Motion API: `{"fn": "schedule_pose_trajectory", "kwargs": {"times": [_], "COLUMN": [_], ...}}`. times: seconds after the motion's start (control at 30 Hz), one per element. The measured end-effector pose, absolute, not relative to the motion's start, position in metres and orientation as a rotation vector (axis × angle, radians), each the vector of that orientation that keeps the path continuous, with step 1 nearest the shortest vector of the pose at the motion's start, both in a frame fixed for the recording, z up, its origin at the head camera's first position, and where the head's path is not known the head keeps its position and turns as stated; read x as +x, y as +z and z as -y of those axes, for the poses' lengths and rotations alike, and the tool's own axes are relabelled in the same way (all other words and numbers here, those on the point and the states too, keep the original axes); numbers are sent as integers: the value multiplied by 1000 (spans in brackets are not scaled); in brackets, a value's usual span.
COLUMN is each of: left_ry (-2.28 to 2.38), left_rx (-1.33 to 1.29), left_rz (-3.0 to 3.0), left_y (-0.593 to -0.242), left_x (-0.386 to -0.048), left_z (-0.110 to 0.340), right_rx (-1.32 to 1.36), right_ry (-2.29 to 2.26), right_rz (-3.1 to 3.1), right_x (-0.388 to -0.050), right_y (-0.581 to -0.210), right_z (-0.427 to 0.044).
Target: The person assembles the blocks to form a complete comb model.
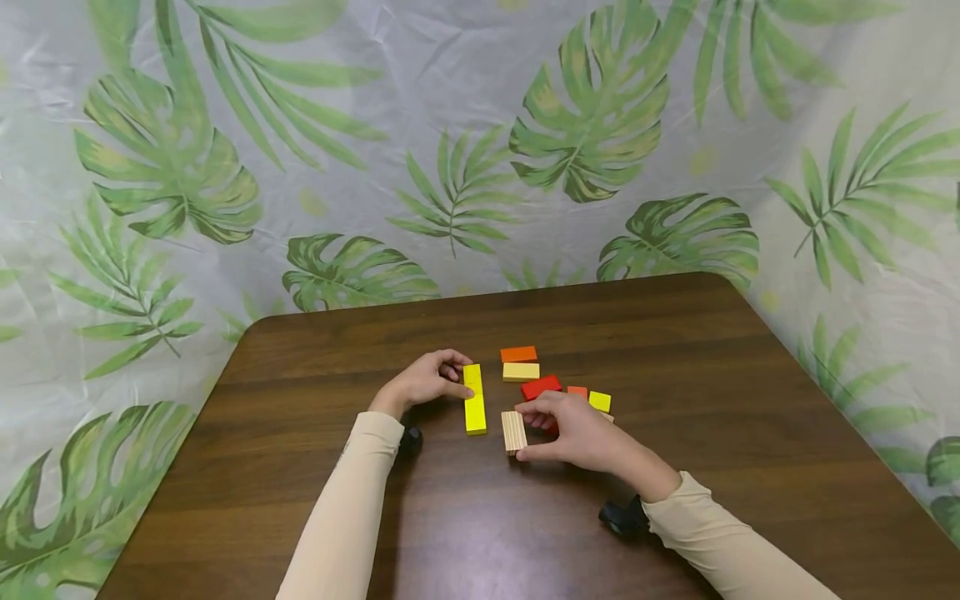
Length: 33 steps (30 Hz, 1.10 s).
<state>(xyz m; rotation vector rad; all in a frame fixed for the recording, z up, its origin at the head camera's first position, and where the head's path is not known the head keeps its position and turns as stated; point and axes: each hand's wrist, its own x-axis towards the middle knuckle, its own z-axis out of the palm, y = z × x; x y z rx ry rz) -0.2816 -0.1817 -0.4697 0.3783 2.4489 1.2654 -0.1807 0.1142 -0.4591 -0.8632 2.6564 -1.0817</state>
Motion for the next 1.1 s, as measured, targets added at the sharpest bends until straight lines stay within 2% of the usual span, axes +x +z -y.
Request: {"fn": "schedule_pose_trajectory", "kwargs": {"times": [1.1], "left_ry": [1267], "left_rx": [390], "left_rz": [-2451], "left_y": [-470], "left_x": [-281], "left_z": [183], "right_rx": [-959], "right_ry": [-1036], "right_rz": [-2618], "right_x": [-182], "right_y": [-463], "right_z": [-84]}}
